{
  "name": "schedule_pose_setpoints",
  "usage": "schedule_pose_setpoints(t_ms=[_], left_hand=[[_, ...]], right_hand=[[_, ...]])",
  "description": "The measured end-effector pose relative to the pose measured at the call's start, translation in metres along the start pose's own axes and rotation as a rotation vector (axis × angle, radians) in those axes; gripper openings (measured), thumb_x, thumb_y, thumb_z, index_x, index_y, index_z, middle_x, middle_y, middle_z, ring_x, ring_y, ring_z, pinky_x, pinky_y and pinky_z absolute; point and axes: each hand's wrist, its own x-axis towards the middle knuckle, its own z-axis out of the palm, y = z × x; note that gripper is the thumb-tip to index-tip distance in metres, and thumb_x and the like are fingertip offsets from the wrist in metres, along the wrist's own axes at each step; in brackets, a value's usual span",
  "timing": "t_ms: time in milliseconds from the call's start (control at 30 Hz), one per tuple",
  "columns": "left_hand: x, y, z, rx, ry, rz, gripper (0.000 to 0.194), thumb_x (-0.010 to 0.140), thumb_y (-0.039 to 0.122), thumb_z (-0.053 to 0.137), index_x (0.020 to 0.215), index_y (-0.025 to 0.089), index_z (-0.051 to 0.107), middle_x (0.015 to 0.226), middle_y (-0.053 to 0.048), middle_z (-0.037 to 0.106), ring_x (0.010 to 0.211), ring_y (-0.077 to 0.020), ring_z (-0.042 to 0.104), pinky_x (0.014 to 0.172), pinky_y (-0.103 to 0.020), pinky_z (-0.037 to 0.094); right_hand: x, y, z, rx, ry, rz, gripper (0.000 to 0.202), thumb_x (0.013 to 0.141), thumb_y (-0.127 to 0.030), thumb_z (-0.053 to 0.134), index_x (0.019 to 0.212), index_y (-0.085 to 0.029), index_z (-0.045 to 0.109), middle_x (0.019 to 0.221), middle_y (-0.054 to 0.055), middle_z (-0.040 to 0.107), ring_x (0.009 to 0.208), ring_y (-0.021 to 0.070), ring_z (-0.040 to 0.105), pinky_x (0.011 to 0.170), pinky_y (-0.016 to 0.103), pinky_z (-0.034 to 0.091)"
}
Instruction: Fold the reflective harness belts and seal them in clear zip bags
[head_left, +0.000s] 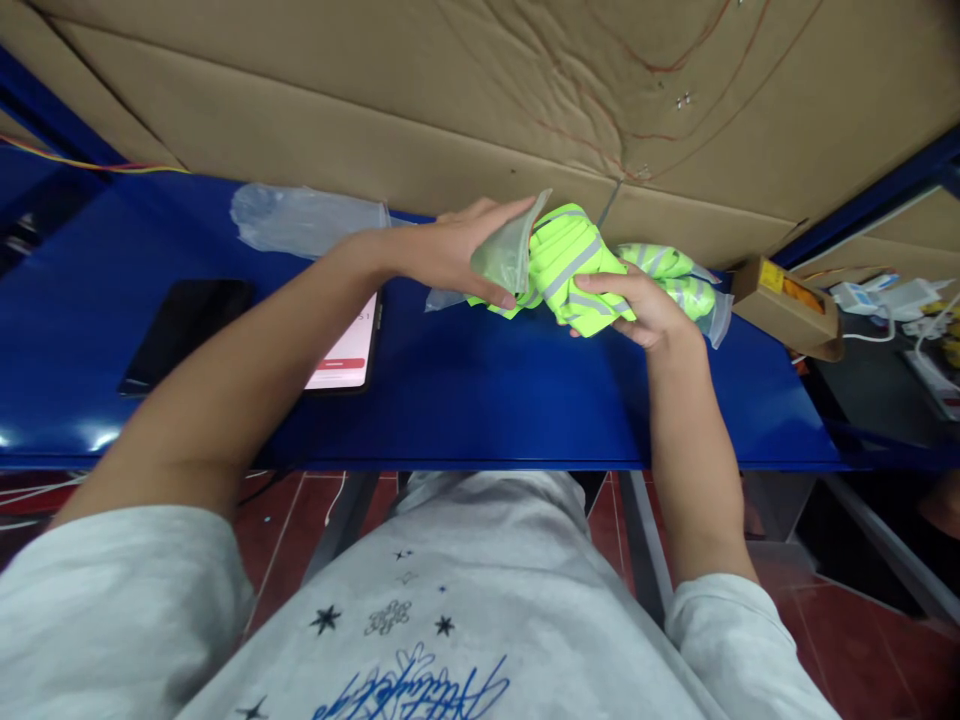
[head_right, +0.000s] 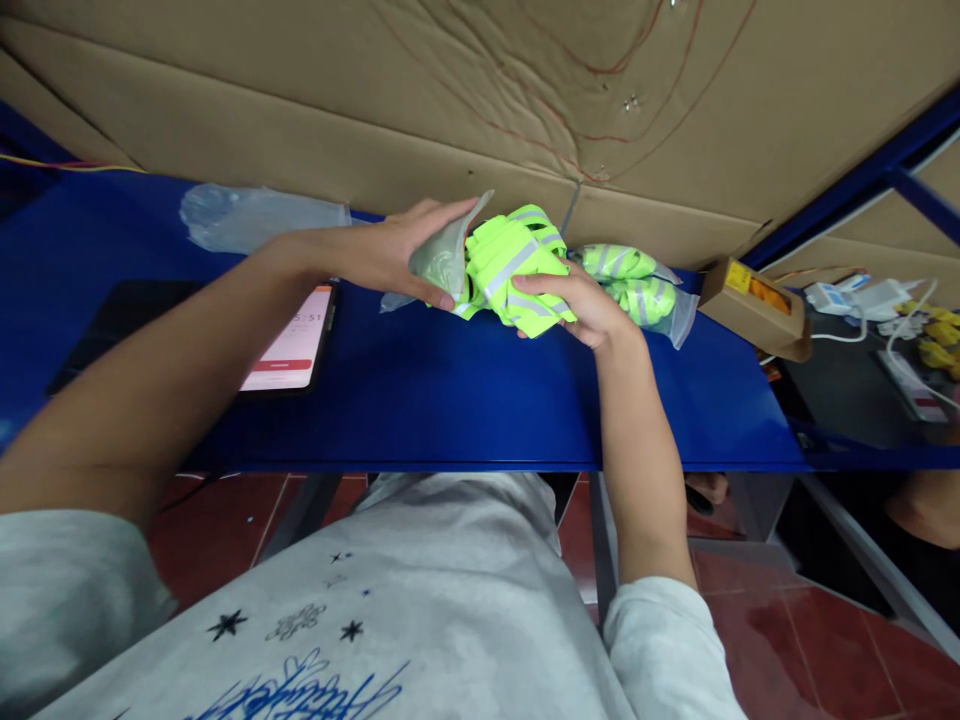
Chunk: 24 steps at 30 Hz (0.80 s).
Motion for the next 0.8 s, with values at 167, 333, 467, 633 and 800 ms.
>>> schedule_pose_setpoints(t_ms=[167,333,467,633,800], left_hand=[[0.004,-0.008,0.004,0.04,-0.032,0.05,0.095,0.083,0.084,0.058,0.153,0.02,0.052,0.157,-0.013,0.044,0.147,-0.0372,0.04,0.127,-0.052,0.03],[0.008,-0.016,0.011,-0.008,-0.11,0.127,0.104,0.087,0.083,0.052,0.165,0.018,0.032,0.164,-0.012,0.037,0.152,-0.0312,0.033,0.129,-0.047,0.028],[0.012,-0.017,0.017,-0.014,-0.143,0.179,0.101,0.087,0.082,0.054,0.165,0.02,0.033,0.16,-0.011,0.049,0.139,-0.0303,0.051,0.12,-0.043,0.041],[0.015,-0.011,0.018,-0.171,-0.185,0.254,0.082,0.098,0.075,0.044,0.155,0.016,0.048,0.152,-0.015,0.058,0.135,-0.0287,0.059,0.112,-0.037,0.048],[0.01,0.007,0.014,-0.285,-0.185,0.226,0.073,0.111,0.059,0.017,0.167,0.014,0.024,0.175,-0.012,0.028,0.16,-0.0205,0.031,0.129,-0.034,0.027]], right_hand=[[0.001,0.0,-0.002,0.038,0.08,-0.139,0.049,0.065,-0.039,0.091,0.106,-0.018,0.076,0.101,0.007,0.08,0.083,0.0295,0.077,0.06,0.04,0.067],[-0.001,0.001,0.004,0.168,0.063,-0.245,0.048,0.059,-0.041,0.09,0.1,-0.022,0.073,0.101,0.006,0.079,0.089,0.0318,0.077,0.064,0.042,0.069],[0.002,0.008,0.018,0.171,-0.025,-0.234,0.048,0.062,-0.04,0.091,0.103,-0.021,0.073,0.098,0.007,0.078,0.082,0.0293,0.077,0.062,0.041,0.067],[0.008,0.013,0.014,0.19,0.025,-0.262,0.051,0.065,-0.05,0.088,0.102,-0.019,0.072,0.099,0.008,0.077,0.091,0.0297,0.077,0.064,0.037,0.067],[0.006,0.009,-0.001,0.171,0.041,-0.235,0.062,0.062,-0.063,0.083,0.106,-0.021,0.073,0.102,0.009,0.077,0.104,0.0331,0.075,0.066,0.036,0.067]])
